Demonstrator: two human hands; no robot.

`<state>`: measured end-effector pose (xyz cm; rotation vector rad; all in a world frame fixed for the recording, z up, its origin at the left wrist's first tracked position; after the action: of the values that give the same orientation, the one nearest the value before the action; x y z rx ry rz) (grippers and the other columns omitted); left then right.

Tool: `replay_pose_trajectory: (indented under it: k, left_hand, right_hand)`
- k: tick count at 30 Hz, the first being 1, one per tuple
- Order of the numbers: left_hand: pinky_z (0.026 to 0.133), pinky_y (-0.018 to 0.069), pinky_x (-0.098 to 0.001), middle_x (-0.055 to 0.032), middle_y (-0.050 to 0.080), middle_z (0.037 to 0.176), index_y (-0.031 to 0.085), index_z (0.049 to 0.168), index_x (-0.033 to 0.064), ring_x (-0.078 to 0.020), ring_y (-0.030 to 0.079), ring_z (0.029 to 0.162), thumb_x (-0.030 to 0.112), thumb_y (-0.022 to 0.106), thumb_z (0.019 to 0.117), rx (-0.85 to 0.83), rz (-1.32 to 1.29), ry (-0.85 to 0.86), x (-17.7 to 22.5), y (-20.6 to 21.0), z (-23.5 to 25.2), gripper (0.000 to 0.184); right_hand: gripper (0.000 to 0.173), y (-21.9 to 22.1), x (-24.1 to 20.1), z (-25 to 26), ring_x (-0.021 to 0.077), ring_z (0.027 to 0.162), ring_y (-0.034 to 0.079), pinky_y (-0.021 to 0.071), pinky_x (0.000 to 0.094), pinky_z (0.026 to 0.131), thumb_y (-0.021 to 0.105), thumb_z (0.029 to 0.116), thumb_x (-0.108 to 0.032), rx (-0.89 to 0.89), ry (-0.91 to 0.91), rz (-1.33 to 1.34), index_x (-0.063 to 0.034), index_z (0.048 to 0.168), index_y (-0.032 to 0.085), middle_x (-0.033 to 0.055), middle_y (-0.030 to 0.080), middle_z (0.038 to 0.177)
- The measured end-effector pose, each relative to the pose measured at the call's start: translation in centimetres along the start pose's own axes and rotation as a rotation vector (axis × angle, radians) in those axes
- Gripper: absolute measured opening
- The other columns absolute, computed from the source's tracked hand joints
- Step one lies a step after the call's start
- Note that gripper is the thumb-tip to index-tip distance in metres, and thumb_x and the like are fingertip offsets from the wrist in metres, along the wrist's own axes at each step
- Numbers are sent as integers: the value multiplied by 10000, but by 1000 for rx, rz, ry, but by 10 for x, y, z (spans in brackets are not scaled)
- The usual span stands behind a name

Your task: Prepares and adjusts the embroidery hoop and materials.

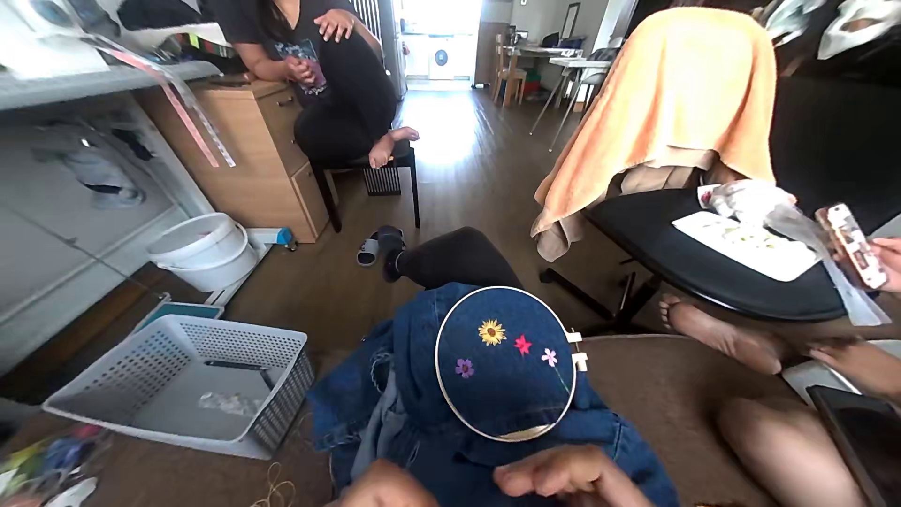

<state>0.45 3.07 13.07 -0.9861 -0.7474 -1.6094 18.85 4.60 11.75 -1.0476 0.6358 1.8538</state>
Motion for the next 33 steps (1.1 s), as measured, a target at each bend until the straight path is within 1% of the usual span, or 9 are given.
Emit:
replay_pose_trajectory:
  k: [7, 10, 14, 19, 23, 25, 28, 31, 33]
  left_hand:
    - [796, 597, -235, 128, 728, 969, 652, 1078, 198, -8, 699, 878, 61, 699, 945, 71, -252, -90, -27, 31, 15, 197]
    - [799, 604, -246, 110, 739, 960, 654, 1075, 178, -20, 709, 875, 41, 698, 940, 97, -268, -105, -32, 32, 13, 198]
    - [813, 614, -261, 97, 750, 955, 656, 1089, 203, -43, 727, 872, 59, 694, 948, 154, -247, -89, -34, 21, 14, 206]
    - [858, 611, -289, 75, 737, 944, 633, 1040, 239, -71, 731, 896, 99, 686, 961, 231, -366, -73, -36, 3, 15, 169]
    - [862, 626, -337, 47, 710, 902, 692, 996, 216, -85, 720, 841, 102, 674, 960, 349, -604, -103, -35, -14, 15, 121]
    - [726, 616, -240, 57, 700, 906, 693, 987, 223, -26, 678, 745, 111, 654, 975, 374, -620, -97, -32, -26, 15, 120]
    - [475, 427, -94, 76, 672, 900, 639, 969, 238, 65, 518, 569, 99, 588, 1015, 388, -513, -88, -24, -40, 15, 155]
    - [481, 432, -96, 79, 703, 906, 659, 990, 254, 62, 544, 581, 105, 633, 989, 356, -367, -70, -17, -49, 18, 152]
    - [583, 510, -109, 107, 731, 939, 673, 1029, 277, 51, 634, 687, 130, 671, 972, 268, -241, -53, -10, -43, 21, 158]
  right_hand:
    - [437, 17, 8, 2, 86, 1162, 653, 550, 338, 1016, 744, 940, -210, 19, 68, 133, -178, 1327, 544, -59, 674, 1269]
    - [425, 16, 12, -1, 62, 999, 684, 592, 298, 869, 753, 918, -99, 55, 90, 73, -126, 1286, 543, -28, 687, 1176]
    - [177, -4, 6, -1, -2, 847, 683, 580, 214, 716, 651, 986, -71, 149, 113, 1, -134, 1146, 610, -87, 721, 988]
    - [137, -32, -9, 0, 4, 919, 702, 591, 218, 835, 666, 989, -83, 141, 73, -121, -155, 1102, 637, -96, 735, 994]
    - [118, -54, -15, -3, -9, 881, 692, 588, 207, 796, 672, 986, -100, 155, 89, -280, -154, 1080, 627, -102, 729, 971]
    - [141, -67, -19, -6, -21, 878, 692, 586, 196, 786, 674, 983, -116, 185, 110, -300, -211, 1082, 642, -143, 735, 985]
    - [185, -85, -25, -10, -30, 866, 694, 581, 174, 762, 673, 980, -115, 229, 118, -300, -266, 1083, 646, -166, 738, 990]
    - [218, -101, -34, -12, -43, 834, 684, 573, 155, 736, 669, 970, -80, 274, 92, -365, -272, 1069, 640, -183, 731, 976]
    - [207, -102, -41, -10, -41, 874, 687, 578, 168, 780, 663, 981, -105, 277, 61, -421, -278, 1092, 635, -195, 726, 1007]
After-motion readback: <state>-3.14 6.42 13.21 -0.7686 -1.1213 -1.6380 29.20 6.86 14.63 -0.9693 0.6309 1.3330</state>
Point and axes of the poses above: each hand's wrist, its own z-axis towards the middle knuckle, its own y-axis out of the palm, x = y × z, the point moved 10 cm from there along z, towards the middle knuckle
